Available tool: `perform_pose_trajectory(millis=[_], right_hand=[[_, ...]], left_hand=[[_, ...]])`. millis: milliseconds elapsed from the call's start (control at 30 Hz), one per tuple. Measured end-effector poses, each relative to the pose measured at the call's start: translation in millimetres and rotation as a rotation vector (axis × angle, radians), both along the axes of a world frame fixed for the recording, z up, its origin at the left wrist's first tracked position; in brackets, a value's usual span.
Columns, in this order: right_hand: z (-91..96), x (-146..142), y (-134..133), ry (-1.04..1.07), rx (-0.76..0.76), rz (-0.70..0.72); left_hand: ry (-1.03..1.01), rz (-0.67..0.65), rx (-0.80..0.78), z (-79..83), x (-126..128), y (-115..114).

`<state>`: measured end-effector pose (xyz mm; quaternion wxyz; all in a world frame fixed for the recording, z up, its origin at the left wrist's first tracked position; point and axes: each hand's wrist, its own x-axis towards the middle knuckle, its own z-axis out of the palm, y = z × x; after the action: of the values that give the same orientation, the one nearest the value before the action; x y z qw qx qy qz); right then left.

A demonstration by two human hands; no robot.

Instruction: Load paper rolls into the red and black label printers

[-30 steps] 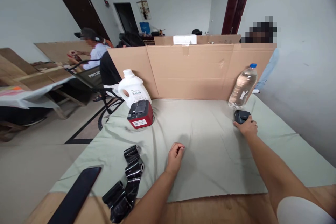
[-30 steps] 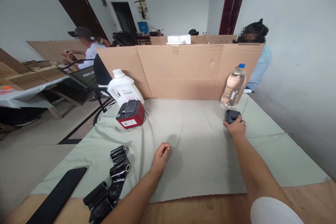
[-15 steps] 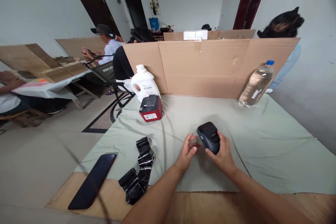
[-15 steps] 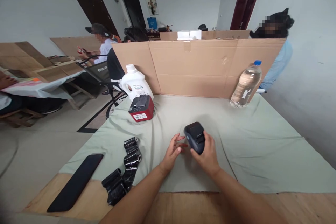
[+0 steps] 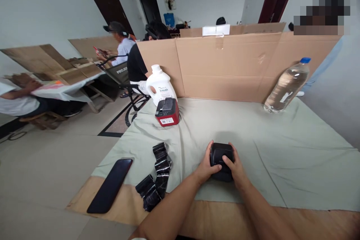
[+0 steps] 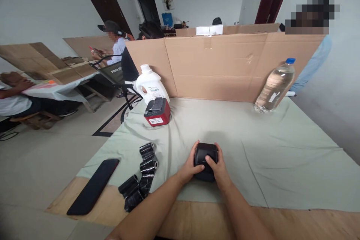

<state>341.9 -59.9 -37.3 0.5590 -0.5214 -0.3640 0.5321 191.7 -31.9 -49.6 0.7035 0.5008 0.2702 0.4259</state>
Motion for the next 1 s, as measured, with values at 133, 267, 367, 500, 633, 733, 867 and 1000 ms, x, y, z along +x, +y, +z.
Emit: perform_pose_trajectory(millis=[133, 267, 367, 500, 633, 733, 867, 1000], right_hand=[[-4.2, 5, 0, 0.120, -0.050, 0.034], [-2.2, 14, 4, 0.271, -0.133, 0.112], [1.6, 19, 7, 0.303, -0.148, 0.161], [-1.5, 20, 9, 0.252, -0.138, 0.162], [-10.4, 21, 9, 0.152, -0.090, 0.180], [-14.3, 24, 10, 0.078, -0.012, 0.217], [-10.9, 33, 9, 0.039, 0.036, 0.301], [-2.6, 40, 10, -0.063, 0.058, 0.270]], left_hand=[[-0.003, -0.003, -0.054, -2.2, 0, 3], [-0.069, 0.017, -0.276, -3.1, 0, 9], [-0.022, 0.006, -0.345, -2.1, -2, 12], [-0.019, -0.017, -0.341, 0.4, -5, 15], [-0.014, 0.002, -0.370, 4.5, -4, 17], [0.010, 0.023, -0.383, 8.1, -3, 17], [0.038, 0.049, -0.383, 9.1, -3, 16], [0.098, 0.037, -0.354, 5.8, -4, 16]])
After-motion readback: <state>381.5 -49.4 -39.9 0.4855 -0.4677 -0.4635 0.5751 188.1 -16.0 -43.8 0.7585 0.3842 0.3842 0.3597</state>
